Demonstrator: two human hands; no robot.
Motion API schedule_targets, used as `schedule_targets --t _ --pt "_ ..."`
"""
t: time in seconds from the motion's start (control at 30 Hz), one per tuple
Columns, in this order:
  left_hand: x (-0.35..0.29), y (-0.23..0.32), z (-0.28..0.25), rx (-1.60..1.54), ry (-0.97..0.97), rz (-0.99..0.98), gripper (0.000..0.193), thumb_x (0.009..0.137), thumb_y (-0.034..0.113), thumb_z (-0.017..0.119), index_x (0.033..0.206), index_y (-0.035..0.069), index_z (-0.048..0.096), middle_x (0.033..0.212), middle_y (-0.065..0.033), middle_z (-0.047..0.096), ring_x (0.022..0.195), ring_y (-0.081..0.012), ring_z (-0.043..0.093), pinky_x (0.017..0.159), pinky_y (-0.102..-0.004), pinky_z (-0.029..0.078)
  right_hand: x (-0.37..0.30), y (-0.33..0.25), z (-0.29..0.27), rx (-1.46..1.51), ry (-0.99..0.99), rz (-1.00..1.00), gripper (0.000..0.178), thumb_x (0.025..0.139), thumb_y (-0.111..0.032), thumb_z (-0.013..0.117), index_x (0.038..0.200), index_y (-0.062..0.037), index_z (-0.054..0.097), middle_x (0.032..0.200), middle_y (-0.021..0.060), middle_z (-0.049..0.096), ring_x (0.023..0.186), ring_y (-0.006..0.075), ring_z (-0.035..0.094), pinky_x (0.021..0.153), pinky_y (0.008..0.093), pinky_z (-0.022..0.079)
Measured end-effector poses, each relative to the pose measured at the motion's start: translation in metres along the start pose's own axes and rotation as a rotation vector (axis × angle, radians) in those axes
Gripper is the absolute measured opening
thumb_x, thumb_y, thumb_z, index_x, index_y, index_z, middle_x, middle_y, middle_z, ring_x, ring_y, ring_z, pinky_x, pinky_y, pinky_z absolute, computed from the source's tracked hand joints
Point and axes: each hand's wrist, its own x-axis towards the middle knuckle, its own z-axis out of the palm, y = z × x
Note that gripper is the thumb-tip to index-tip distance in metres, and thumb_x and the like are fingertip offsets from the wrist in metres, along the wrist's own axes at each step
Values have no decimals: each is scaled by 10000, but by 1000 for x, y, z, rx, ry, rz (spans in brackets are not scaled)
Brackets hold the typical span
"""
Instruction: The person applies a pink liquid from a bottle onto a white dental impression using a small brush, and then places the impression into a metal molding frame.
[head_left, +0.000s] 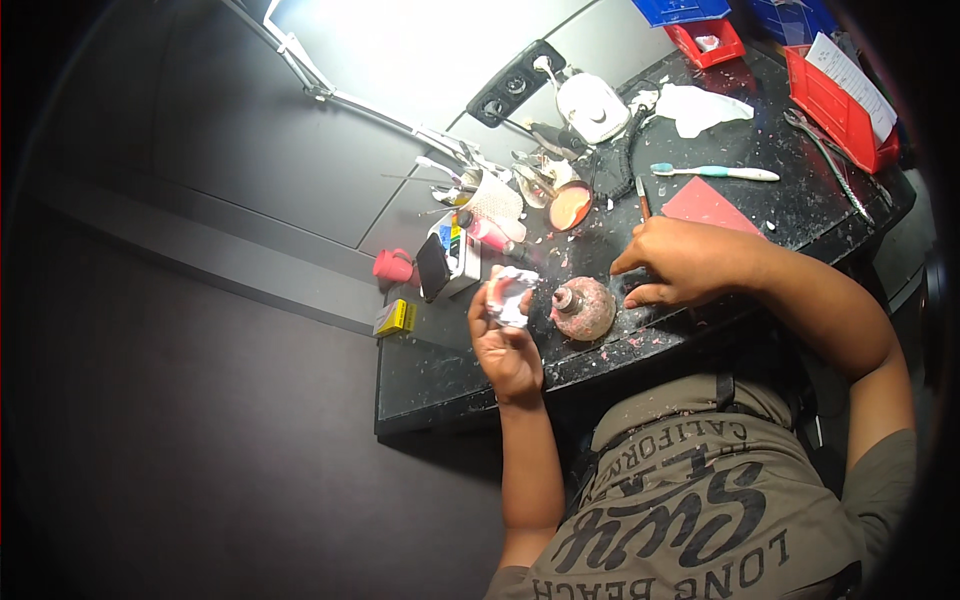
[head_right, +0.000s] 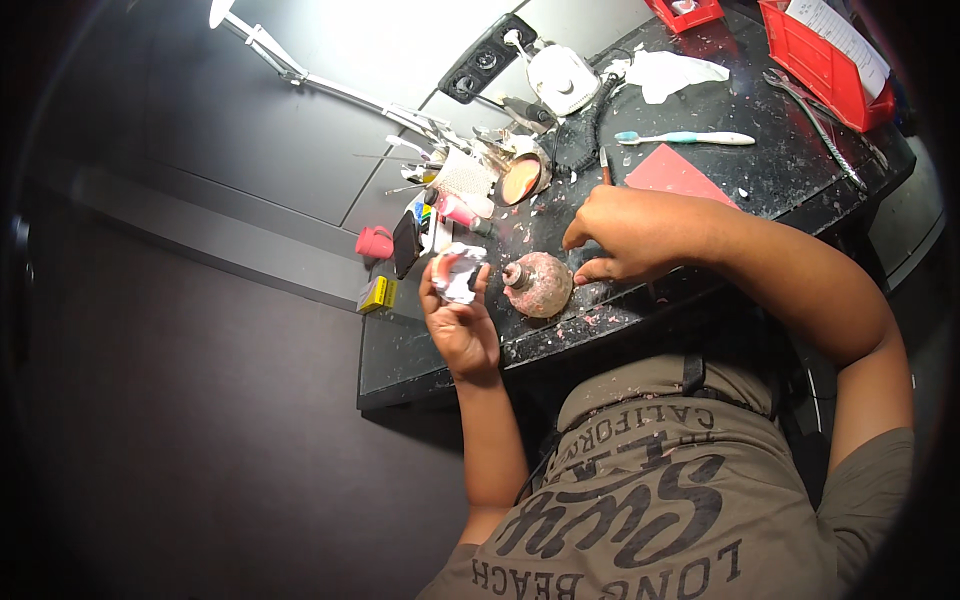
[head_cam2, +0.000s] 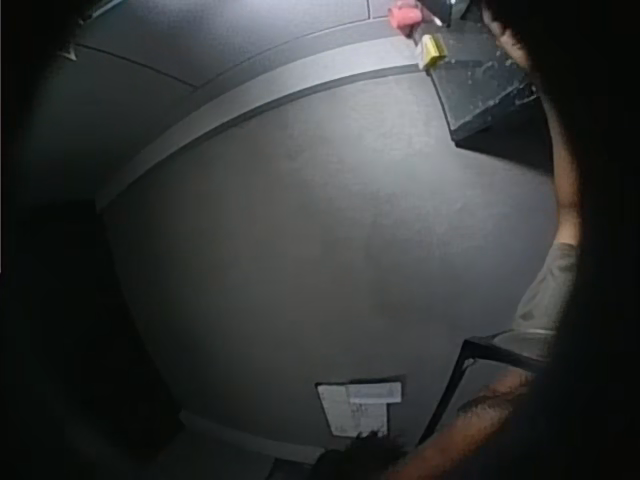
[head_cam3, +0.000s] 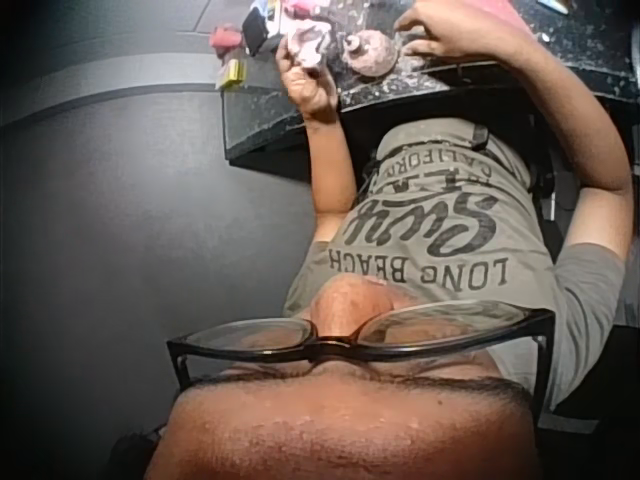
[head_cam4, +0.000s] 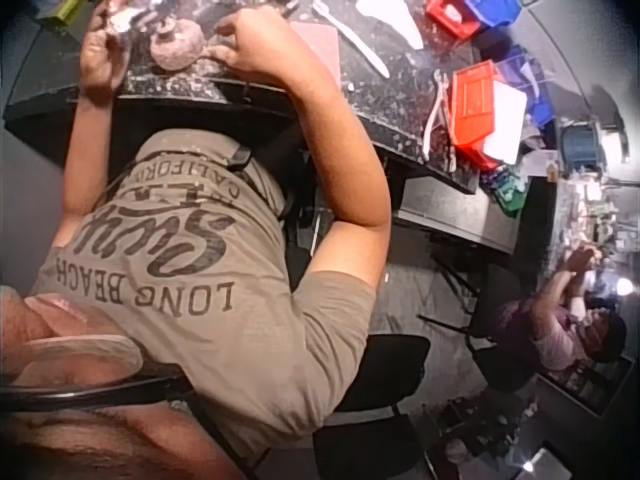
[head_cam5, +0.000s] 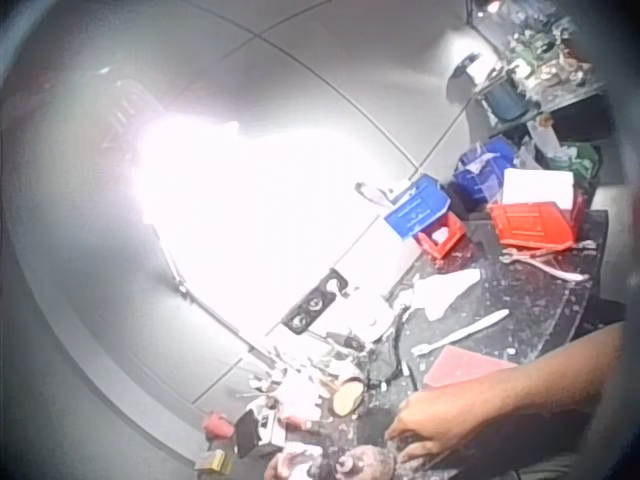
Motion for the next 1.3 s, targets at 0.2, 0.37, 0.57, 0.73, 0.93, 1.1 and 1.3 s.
schedule_targets --t 0.2,0.37,0.57,0.73,0.93,1.1,1.3 --pt "2 -7 -27 -223 250 -213 611 1015 404 594 1416 -36 454 1359 -200 611 1261 -339 611 1145 -528 448 0 1 1 14 16 -22 418 863 -246 792 1176 20 716 857 217 691 864 366 657 815 443 514" --pt "3 -7 -23 -210 297 -239 631 1007 430 598 1397 -47 464 1341 -213 624 1266 -362 609 1149 -513 448 1 2 1 7 21 -37 417 863 -240 792 1175 25 716 837 210 694 858 360 654 808 439 514" --pt "0 -9 -16 -81 250 -158 618 990 423 628 1353 -55 481 1313 -221 635 1250 -355 623 1129 -492 475 0 2 2 10 20 -30 422 862 -252 796 1169 27 717 858 215 701 862 360 656 811 437 515" --pt "-5 -8 2 178 143 55 676 879 322 805 1332 -66 488 1307 -204 621 1247 -300 614 1091 -430 497 -1 3 2 5 22 -14 429 860 -265 799 1165 25 717 895 224 705 886 369 667 833 441 521" --pt "-11 -6 16 247 87 137 688 847 190 856 1364 -62 479 1389 -208 566 1290 -302 577 1107 -437 477 -1 8 6 -4 41 -53 430 863 -272 793 1166 24 714 931 240 705 935 394 664 864 452 516" --pt "-11 -5 15 293 -13 177 713 843 218 862 1382 -43 475 1442 -221 524 1314 -312 561 1112 -441 469 -2 2 2 8 10 -7 427 861 -269 792 1165 22 715 960 247 706 959 403 661 881 457 512" --pt "-12 -5 13 480 -100 242 668 830 156 860 1369 -20 507 1470 -244 499 1343 -320 534 1147 -435 419 -2 2 2 8 6 -17 425 857 -264 794 1158 27 715 962 250 705 944 401 664 870 455 516"
